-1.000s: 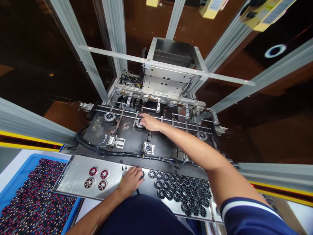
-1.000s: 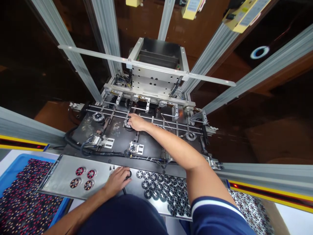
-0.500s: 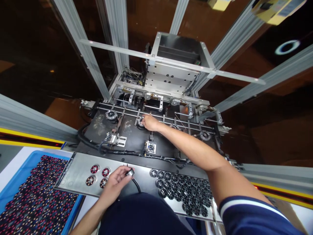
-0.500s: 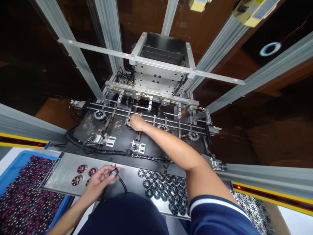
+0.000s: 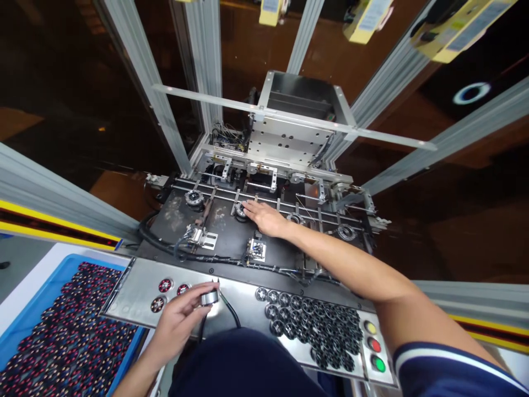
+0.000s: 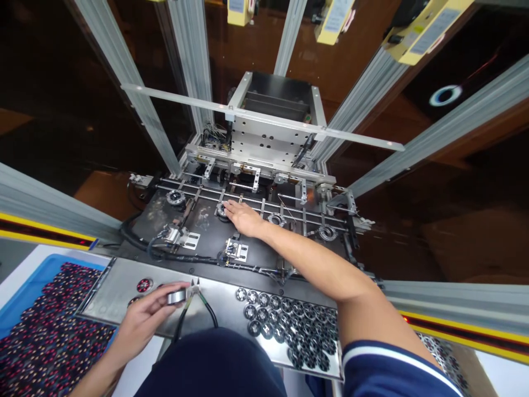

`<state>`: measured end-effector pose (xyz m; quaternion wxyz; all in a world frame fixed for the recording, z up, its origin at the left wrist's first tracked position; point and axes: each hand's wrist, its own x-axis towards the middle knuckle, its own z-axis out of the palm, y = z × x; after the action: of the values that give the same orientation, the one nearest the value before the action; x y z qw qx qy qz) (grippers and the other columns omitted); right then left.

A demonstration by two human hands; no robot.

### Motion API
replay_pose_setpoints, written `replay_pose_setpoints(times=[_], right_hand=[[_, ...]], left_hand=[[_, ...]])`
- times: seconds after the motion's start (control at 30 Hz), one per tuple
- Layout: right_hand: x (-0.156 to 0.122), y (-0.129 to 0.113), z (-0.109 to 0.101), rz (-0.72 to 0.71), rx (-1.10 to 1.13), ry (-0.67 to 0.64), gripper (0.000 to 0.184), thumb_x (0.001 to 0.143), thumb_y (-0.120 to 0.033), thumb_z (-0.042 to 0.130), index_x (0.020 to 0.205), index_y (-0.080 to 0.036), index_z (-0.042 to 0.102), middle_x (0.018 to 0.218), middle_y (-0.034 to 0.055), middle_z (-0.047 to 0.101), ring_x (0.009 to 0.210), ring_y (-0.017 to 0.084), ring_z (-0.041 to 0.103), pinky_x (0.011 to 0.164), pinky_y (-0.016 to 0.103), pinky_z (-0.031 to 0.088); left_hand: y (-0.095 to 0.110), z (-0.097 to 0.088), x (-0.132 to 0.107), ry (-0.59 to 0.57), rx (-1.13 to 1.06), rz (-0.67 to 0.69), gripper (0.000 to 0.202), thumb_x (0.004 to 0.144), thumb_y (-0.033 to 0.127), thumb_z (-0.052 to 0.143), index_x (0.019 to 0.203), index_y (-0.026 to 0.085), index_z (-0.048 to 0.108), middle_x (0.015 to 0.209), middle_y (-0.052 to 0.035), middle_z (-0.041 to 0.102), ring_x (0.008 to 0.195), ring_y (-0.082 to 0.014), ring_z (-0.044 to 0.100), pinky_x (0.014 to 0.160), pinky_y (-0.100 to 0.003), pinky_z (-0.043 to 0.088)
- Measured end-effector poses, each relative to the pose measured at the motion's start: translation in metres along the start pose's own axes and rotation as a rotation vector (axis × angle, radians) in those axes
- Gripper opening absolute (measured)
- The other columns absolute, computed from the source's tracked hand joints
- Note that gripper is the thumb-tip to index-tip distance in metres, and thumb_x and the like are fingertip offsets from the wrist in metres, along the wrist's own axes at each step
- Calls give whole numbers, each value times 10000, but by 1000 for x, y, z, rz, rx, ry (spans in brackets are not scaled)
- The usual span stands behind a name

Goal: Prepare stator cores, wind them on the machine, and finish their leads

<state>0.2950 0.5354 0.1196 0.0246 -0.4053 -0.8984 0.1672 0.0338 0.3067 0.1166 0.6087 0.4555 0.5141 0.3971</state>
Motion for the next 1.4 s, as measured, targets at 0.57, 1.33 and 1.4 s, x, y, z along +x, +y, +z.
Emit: replay_pose_setpoints(times=[0.57,1.33,1.4], right_hand=[[-142,-181,-15,-502,371,600,439,890,-191,595,1309,-140,474,975,135,651,877,212,600,732,357,541],[-207,-127,-24,-367,1117,-181,247,938,-261,543,992,-75,696,1482,163,429,1395,189,389,1154,297,294],[-199,-95,-38,-257,843,-106,255,964,-278,501,1012,-121,697,1538,113,358,1432,175,321,1177,327,258]], left_hand=[[59,37,-39,127,70,323,340,640,126,831,955,211,737,1021,-44,773,958,-191,725,854,-229,572],[18,76,-49,-264,466,414,453,788,304,733,1225,253,622,1135,-84,739,968,-208,726,851,-310,594],[-8,81,-43,-217,636,415,380,874,290,630,1240,198,592,1132,-119,724,939,-197,723,832,-305,595]])
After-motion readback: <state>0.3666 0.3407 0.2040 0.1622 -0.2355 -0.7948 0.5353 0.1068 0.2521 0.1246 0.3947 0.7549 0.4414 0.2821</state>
